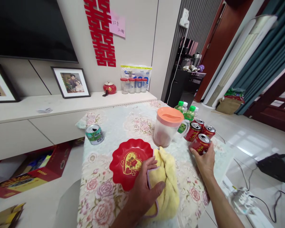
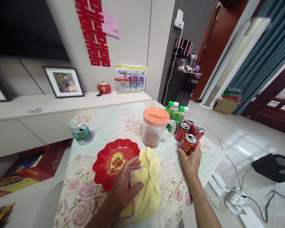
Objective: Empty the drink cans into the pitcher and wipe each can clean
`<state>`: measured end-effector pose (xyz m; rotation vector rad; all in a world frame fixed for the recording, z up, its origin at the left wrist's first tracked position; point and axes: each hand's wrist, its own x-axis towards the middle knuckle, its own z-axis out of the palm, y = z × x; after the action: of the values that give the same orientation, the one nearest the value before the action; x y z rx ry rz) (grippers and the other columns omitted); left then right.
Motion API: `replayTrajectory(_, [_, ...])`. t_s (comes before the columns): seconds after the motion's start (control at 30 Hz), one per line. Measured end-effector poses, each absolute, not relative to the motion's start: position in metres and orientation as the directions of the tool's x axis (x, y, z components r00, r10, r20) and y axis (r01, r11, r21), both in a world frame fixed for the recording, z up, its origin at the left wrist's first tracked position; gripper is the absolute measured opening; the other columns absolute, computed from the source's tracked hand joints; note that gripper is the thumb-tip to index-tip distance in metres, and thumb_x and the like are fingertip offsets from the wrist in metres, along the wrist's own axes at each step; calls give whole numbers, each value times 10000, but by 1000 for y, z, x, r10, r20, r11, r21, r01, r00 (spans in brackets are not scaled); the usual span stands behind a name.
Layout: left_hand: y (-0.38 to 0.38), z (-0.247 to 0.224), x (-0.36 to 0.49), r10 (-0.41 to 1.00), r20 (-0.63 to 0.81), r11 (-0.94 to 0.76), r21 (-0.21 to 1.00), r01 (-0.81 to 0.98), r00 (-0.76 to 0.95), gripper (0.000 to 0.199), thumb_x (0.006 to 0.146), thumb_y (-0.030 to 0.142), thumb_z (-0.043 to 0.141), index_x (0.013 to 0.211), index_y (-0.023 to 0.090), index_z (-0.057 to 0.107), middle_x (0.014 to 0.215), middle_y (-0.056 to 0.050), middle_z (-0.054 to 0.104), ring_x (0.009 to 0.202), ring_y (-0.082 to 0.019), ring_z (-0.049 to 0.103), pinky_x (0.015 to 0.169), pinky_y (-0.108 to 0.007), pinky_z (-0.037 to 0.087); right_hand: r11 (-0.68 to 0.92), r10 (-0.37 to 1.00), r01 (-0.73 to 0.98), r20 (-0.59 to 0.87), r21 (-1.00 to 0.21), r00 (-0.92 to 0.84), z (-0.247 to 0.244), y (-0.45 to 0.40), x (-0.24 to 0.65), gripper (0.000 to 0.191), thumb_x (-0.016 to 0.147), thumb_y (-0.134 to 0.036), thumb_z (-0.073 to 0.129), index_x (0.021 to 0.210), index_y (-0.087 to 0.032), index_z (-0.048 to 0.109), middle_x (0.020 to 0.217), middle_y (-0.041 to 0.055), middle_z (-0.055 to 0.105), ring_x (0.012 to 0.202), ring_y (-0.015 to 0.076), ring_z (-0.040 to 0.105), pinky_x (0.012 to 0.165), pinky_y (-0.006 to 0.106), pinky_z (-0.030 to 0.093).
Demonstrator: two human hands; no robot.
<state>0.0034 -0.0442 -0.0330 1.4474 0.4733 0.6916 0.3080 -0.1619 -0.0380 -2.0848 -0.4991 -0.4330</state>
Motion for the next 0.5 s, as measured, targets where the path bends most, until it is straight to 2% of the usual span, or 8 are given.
replayTrajectory(0.17, [-45,-32,3,663,102,-2,991,-135,742,801,854,548,797,1519,245,469,1488,-181,582,1400,-398,540,1214,-630,383,-518,158,477,469,-710,869,-39,-158,320,937,678,-683,717,1415,-130,547,1168,155,635,978,323,576,892,509,506])
replayTrajectory(0.27, [-47,-30,3,684,98,12,989,-145,723,798,848,561,796,1511,249,479,1478,-175,592,1392,-399,549,1218,-634,379,-533,141,466,469,-706,872,-41,-157,329,802,663,-721,691,1214,-142,622,1047,132,637,929,316,556,889,533,500])
replayTrajectory(0.37, [-48,-29,3,688,93,12,990,-140,720,805,840,574,799,1506,245,488,1469,-177,599,1400,-403,545,1222,-636,377,-540,138,473,481,-696,866,-44,-157,336,699,655,-748,686,1056,-177,634,933,106,624,919,318,535,894,541,495])
replayTrajectory(0.5, [-50,-28,2,691,87,15,991,-134,718,784,852,564,786,1506,250,490,1476,-177,597,1414,-401,540,1230,-639,366,-544,126,483,502,-686,856,-45,-157,339,695,666,-766,690,1049,-188,631,910,97,618,932,318,529,880,526,499])
